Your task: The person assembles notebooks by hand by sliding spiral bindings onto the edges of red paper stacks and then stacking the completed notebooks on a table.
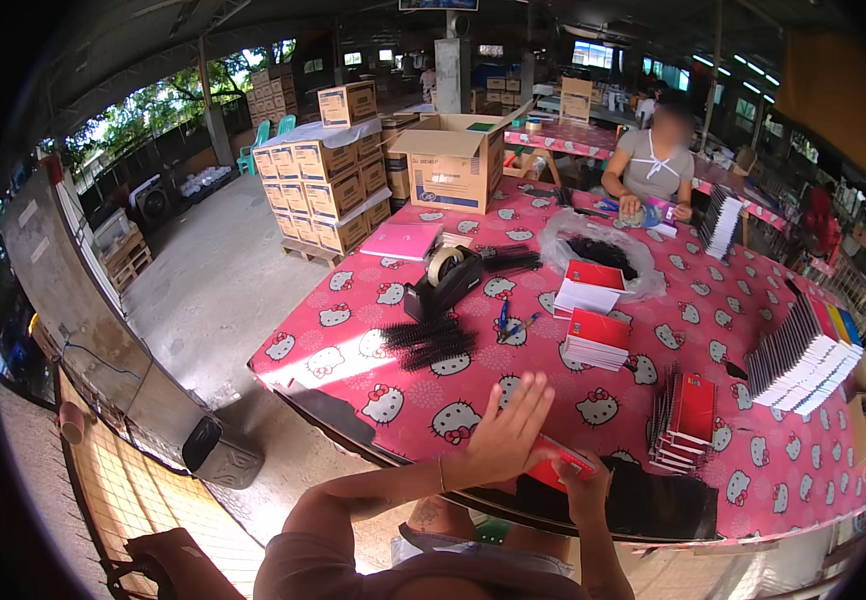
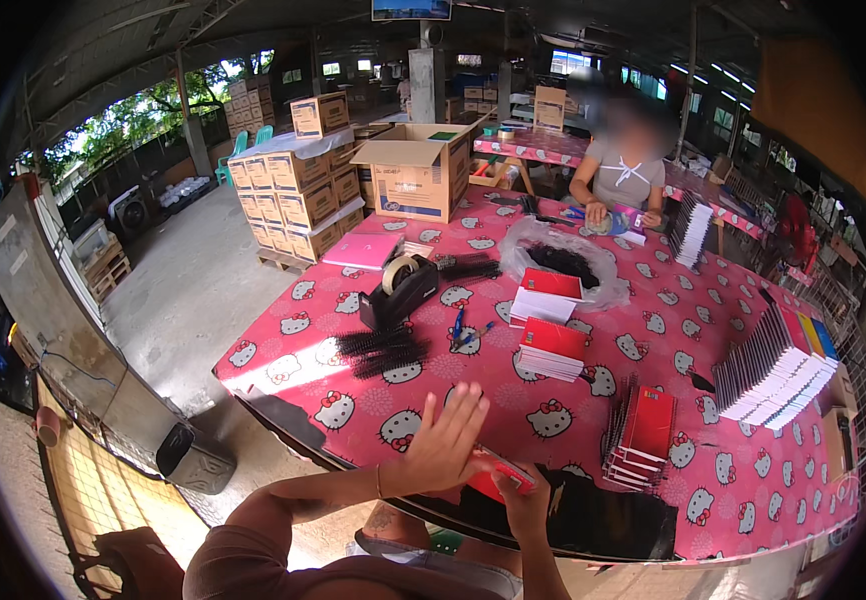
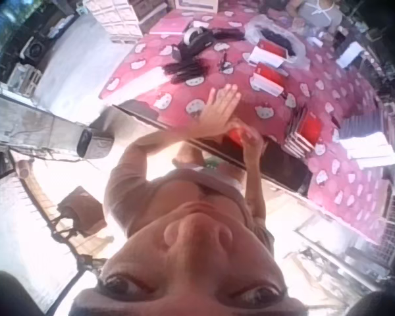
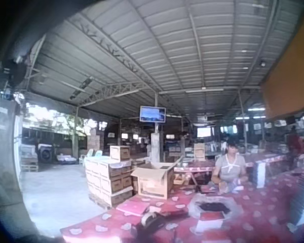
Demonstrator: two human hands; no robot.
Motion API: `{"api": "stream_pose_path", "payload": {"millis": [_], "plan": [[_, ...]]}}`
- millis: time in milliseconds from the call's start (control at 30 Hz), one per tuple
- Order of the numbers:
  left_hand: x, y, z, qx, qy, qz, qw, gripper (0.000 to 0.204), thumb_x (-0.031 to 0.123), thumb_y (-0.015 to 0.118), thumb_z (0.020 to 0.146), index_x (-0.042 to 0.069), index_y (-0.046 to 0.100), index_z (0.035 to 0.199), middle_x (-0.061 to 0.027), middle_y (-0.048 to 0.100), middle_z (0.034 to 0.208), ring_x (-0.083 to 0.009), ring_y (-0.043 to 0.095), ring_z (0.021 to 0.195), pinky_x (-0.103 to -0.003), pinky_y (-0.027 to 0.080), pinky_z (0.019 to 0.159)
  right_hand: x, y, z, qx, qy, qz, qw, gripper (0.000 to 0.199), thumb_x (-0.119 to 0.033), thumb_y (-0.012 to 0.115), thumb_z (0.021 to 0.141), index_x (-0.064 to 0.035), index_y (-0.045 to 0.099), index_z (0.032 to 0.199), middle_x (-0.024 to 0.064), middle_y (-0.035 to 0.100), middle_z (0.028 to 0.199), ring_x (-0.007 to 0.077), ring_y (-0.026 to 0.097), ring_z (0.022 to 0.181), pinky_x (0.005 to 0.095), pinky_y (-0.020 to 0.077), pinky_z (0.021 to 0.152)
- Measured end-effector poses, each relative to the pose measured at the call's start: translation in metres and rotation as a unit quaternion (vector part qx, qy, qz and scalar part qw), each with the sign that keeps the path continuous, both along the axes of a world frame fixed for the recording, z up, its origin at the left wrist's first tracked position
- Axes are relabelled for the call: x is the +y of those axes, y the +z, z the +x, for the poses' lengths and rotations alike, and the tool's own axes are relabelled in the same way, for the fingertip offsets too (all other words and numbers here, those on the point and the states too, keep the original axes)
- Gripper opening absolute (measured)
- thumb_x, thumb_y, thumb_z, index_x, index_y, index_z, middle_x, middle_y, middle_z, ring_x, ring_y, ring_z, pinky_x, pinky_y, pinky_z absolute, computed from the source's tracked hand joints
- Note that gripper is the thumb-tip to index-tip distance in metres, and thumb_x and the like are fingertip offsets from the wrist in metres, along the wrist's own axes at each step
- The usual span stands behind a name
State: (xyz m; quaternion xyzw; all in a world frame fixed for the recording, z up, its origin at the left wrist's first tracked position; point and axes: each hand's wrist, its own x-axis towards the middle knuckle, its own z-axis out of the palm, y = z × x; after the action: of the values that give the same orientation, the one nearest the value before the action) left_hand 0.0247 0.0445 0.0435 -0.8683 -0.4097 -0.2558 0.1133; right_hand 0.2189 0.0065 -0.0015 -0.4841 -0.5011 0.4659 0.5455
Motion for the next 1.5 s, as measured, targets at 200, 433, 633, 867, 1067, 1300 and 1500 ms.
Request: {"api": "stream_pose_path", "payload": {"millis": [200, 433, 633, 867, 1067, 1300, 1500], "plan": [[-0.034, -0.039, 0.007, 0.020, -0.092, -0.051, 0.994, 0.086, 0.060, 0.050, 0.091, -0.004, 0.039, 0.145, -0.0237, 0.036, 0.154, -0.0360, 0.031, 0.145, -0.059, 0.023, 0.113, -0.001, 0.010, 0.001, 0.025, -0.024, 0.028, 0.999, 0.018, -0.014, 0.077, 0.087, -0.0013, 0.068, 0.097, -0.0006, 0.065, 0.083, 0.0049, 0.056, 0.072, 0.0226, 0.0469, 0.066], [-0.040, -0.023, 0.013, 0.006, -0.090, -0.022, 0.996, 0.085, 0.060, 0.052, 0.091, -0.003, 0.037, 0.147, -0.0230, 0.035, 0.154, -0.0361, 0.032, 0.145, -0.059, 0.022, 0.114, -0.008, 0.009, 0.006, 0.027, 0.004, -0.025, 0.999, 0.022, -0.006, 0.074, 0.086, 0.0005, 0.068, 0.106, 0.0026, 0.070, 0.094, 0.0075, 0.061, 0.085, 0.0256, 0.0508, 0.076], [-0.018, -0.013, 0.017, 0.023, -0.072, -0.042, 0.996, 0.084, 0.059, 0.049, 0.093, -0.004, 0.037, 0.146, -0.0228, 0.034, 0.155, -0.0361, 0.031, 0.145, -0.060, 0.023, 0.113, -0.001, 0.015, 0.001, -0.079, 0.013, -0.003, 0.997, 0.024, -0.003, 0.070, 0.087, -0.0015, 0.068, 0.111, 0.0059, 0.072, 0.097, 0.0098, 0.064, 0.088, 0.0260, 0.0520, 0.081], [-0.010, -0.028, 0.029, 0.041, -0.071, -0.052, 0.995, 0.089, 0.061, 0.049, 0.092, -0.008, 0.035, 0.146, -0.0268, 0.031, 0.155, -0.0410, 0.027, 0.146, -0.064, 0.020, 0.113, 0.014, -0.033, 0.012, -0.086, 0.069, 0.040, 0.993, 0.026, 0.000, 0.071, 0.085, -0.0013, 0.068, 0.111, 0.0069, 0.072, 0.098, 0.0111, 0.066, 0.090, 0.0267, 0.0526, 0.081], [-0.018, -0.024, 0.034, 0.030, -0.069, -0.064, 0.995, 0.086, 0.058, 0.049, 0.094, -0.008, 0.033, 0.148, -0.0281, 0.029, 0.155, -0.0419, 0.026, 0.146, -0.065, 0.016, 0.114, 0.015, -0.046, 0.011, -0.123, 0.070, 0.072, 0.987, 0.027, -0.001, 0.075, 0.081, -0.0017, 0.067, 0.108, 0.0031, 0.069, 0.090, 0.0092, 0.062, 0.083, 0.0276, 0.0515, 0.075], [-0.032, -0.032, 0.033, 0.015, -0.073, -0.071, 0.995, 0.071, 0.050, 0.051, 0.096, -0.001, 0.041, 0.145, -0.0196, 0.041, 0.150, -0.0337, 0.036, 0.142, -0.063, 0.017, 0.115, 0.015, -0.034, 0.010, -0.079, 0.071, 0.037, 0.994, 0.023, -0.008, 0.073, 0.087, -0.0018, 0.069, 0.108, 0.0093, 0.072, 0.089, 0.0103, 0.066, 0.081, 0.0278, 0.0523, 0.072], [0.014, -0.031, 0.009, 0.051, -0.121, -0.200, 0.971, 0.058, 0.042, 0.055, 0.097, 0.004, 0.049, 0.139, -0.0148, 0.051, 0.142, -0.0318, 0.043, 0.137, -0.064, 0.016, 0.115, 0.028, -0.042, 0.015, -0.083, 0.088, 0.070, 0.990, 0.025, -0.013, 0.075, 0.087, -0.0019, 0.070, 0.109, 0.0096, 0.074, 0.091, 0.0090, 0.067, 0.082, 0.0274, 0.0525, 0.073]]}}
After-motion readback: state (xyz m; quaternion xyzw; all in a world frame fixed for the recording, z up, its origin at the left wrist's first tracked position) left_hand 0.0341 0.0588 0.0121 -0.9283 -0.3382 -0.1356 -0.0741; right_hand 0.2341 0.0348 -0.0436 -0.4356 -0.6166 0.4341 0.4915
